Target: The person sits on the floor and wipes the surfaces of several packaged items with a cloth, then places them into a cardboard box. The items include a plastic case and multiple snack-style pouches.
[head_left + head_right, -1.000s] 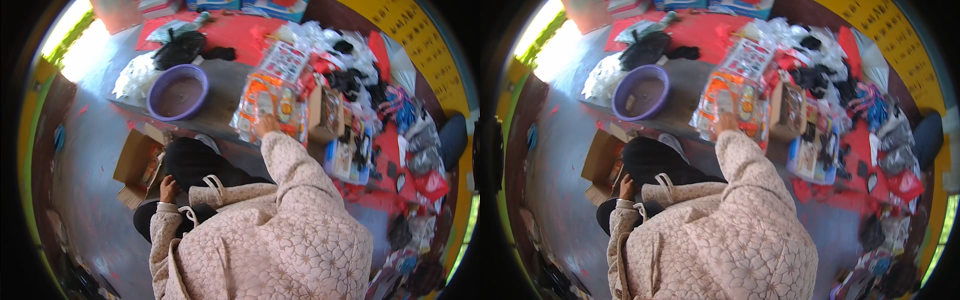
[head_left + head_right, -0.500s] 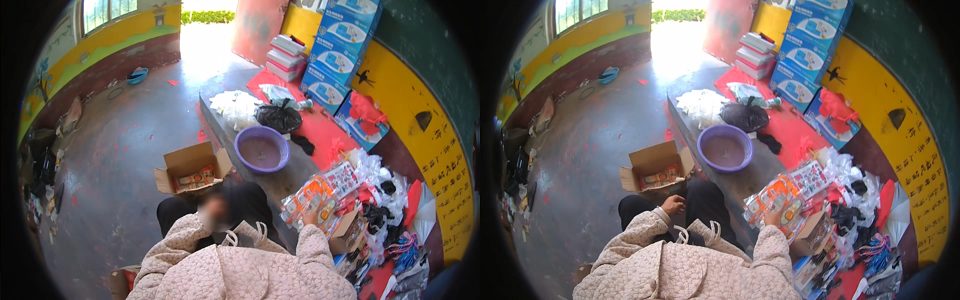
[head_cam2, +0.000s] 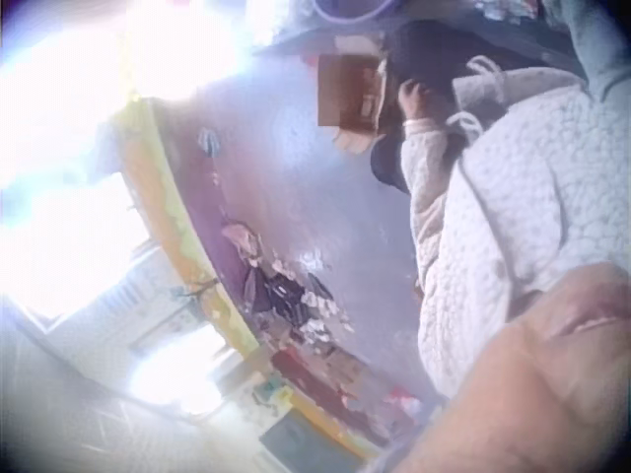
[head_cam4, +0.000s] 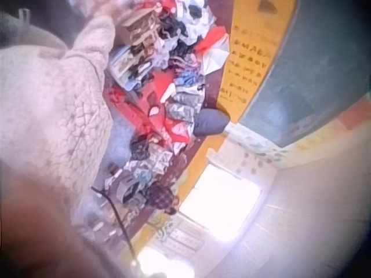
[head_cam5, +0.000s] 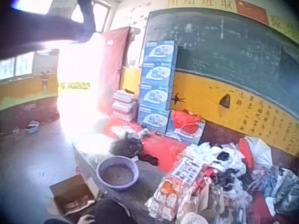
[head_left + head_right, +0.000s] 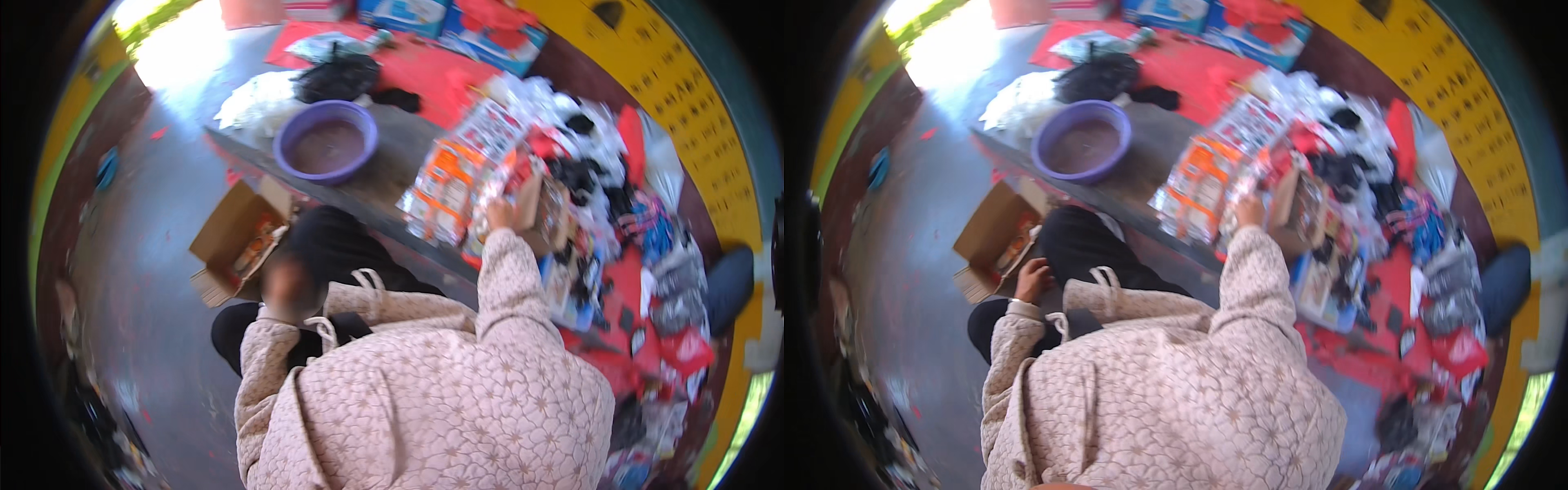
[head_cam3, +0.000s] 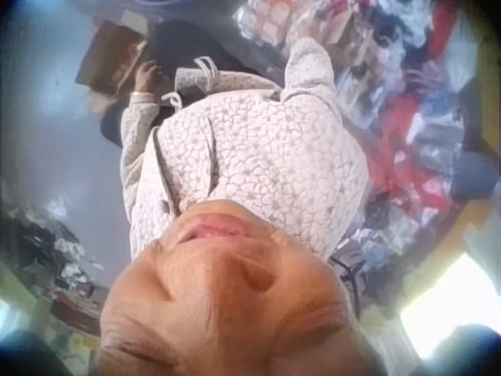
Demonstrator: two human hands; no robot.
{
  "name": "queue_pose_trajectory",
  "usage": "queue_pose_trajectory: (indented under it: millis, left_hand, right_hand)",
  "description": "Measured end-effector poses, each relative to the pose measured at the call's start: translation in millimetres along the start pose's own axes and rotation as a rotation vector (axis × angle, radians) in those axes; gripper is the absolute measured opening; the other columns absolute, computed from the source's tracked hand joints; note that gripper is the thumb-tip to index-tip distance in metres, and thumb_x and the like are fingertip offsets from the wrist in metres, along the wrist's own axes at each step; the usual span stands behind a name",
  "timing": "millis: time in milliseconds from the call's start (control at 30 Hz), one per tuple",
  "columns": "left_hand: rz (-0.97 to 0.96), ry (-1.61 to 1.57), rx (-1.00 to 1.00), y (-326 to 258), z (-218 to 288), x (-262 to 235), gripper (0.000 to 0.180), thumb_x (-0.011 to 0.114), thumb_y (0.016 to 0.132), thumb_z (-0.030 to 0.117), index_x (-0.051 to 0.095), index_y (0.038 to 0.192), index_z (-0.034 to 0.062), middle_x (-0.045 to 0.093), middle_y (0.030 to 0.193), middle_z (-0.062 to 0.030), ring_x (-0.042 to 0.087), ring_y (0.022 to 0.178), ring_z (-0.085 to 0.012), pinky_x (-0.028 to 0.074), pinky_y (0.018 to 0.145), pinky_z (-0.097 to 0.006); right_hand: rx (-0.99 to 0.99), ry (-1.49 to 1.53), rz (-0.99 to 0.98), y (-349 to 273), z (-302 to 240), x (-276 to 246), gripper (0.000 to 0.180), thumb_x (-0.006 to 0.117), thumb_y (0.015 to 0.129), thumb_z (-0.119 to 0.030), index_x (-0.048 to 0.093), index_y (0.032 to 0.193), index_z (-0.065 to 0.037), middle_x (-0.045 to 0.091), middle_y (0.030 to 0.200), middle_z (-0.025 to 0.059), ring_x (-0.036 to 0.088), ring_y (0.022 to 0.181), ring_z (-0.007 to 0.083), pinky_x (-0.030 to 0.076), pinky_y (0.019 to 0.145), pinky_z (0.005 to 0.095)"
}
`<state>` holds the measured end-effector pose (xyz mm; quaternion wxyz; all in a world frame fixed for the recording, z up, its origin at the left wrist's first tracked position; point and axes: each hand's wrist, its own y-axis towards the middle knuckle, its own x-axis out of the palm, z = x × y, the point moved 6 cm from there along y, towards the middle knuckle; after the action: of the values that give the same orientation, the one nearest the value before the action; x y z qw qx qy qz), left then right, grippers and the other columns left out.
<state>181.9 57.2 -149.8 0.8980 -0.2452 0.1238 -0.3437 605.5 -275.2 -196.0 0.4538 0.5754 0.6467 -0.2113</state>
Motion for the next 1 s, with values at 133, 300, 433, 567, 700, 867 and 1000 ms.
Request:
queue_pose_trajectory:
  millis: [133,300,433,567,700,867,1000]
  left_hand:
    - [-0.035,-0.005,0.044,40.8,-28.9,-10.5,0.028,0.052,0.084,0.012,0.051,0.111,0.0048,0.056,0.086,-0.0034,0.056,0.068,-0.0135,0.05,0.059,-0.027]
    - [0.025,-0.092,0.083,47.6,-31.9,-23.2,0.031,0.052,0.085,0.013,0.05,0.114,0.005,0.059,0.091,-0.0062,0.059,0.072,-0.0151,0.05,0.061,-0.027]
    - [0.046,-0.243,0.219,36.1,-7.4,-33.8,0.034,0.052,0.087,0.02,0.049,0.117,0.006,0.06,0.101,-0.0068,0.058,0.084,-0.0153,0.048,0.071,-0.029]
    - [-0.075,-0.417,0.375,-12.4,75.8,-14.7,0.047,0.046,0.091,0.035,0.04,0.13,0.0082,0.05,0.126,-0.0069,0.049,0.111,-0.0166,0.04,0.09,-0.031]
    - [-0.411,-0.634,0.463,-48.5,140.6,-4.6,0.059,0.044,0.091,0.038,0.026,0.136,0.0055,0.034,0.138,-0.0096,0.047,0.115,-0.0204,0.039,0.094,-0.034]
    - [-0.641,-0.84,0.635,-67.9,164.4,-45.9,0.055,0.053,0.086,0.019,0.03,0.132,0.0025,0.043,0.129,-0.0134,0.048,0.114,-0.0259,0.044,0.092,-0.04]
    - [-0.312,-0.821,0.582,-64.5,137.8,-100.7,0.056,0.053,0.079,-0.001,0.033,0.13,0.0016,0.049,0.123,-0.0141,0.052,0.11,-0.0273,0.045,0.093,-0.042]
  right_hand:
    - [0.196,0.994,-0.203,16.0,3.1,-27.4,0.02,0.052,0.085,-0.016,0.061,0.095,-0.002,0.064,0.086,0.0057,0.061,0.075,0.0172,0.047,0.065,0.029]
    - [0.293,1.322,-0.432,-0.2,-100.3,-77.9,0.015,0.056,0.083,-0.011,0.06,0.095,-0.004,0.06,0.083,0.0015,0.057,0.07,0.0105,0.046,0.064,0.0228]
    - [0.211,1.462,-0.681,-8.3,-193.8,-83.8,0.015,0.055,0.082,-0.007,0.06,0.095,0.0,0.062,0.088,0.0046,0.06,0.079,0.0122,0.049,0.071,0.0239]
    - [0.039,1.433,-0.988,-29.0,-308.0,-87.4,0.022,0.055,0.082,-0.006,0.059,0.102,0.001,0.062,0.094,0.0063,0.06,0.084,0.0128,0.048,0.075,0.0238]
    - [-0.165,1.36,-1.394,-77.2,-418.9,-82.1,0.025,0.054,0.083,-0.007,0.058,0.106,0.002,0.062,0.097,0.0074,0.059,0.084,0.012,0.047,0.076,0.023]
    - [-0.44,1.13,-1.691,-137.1,-511.7,-45.1,0.024,0.052,0.084,-0.01,0.058,0.104,0.002,0.061,0.096,0.0056,0.057,0.08,0.0102,0.046,0.075,0.0234]
    - [-0.767,0.94,-1.525,-171.1,-554.4,-4.6,0.024,0.053,0.085,-0.012,0.058,0.102,0.004,0.062,0.087,0.0056,0.057,0.078,0.0113,0.047,0.073,0.0246]
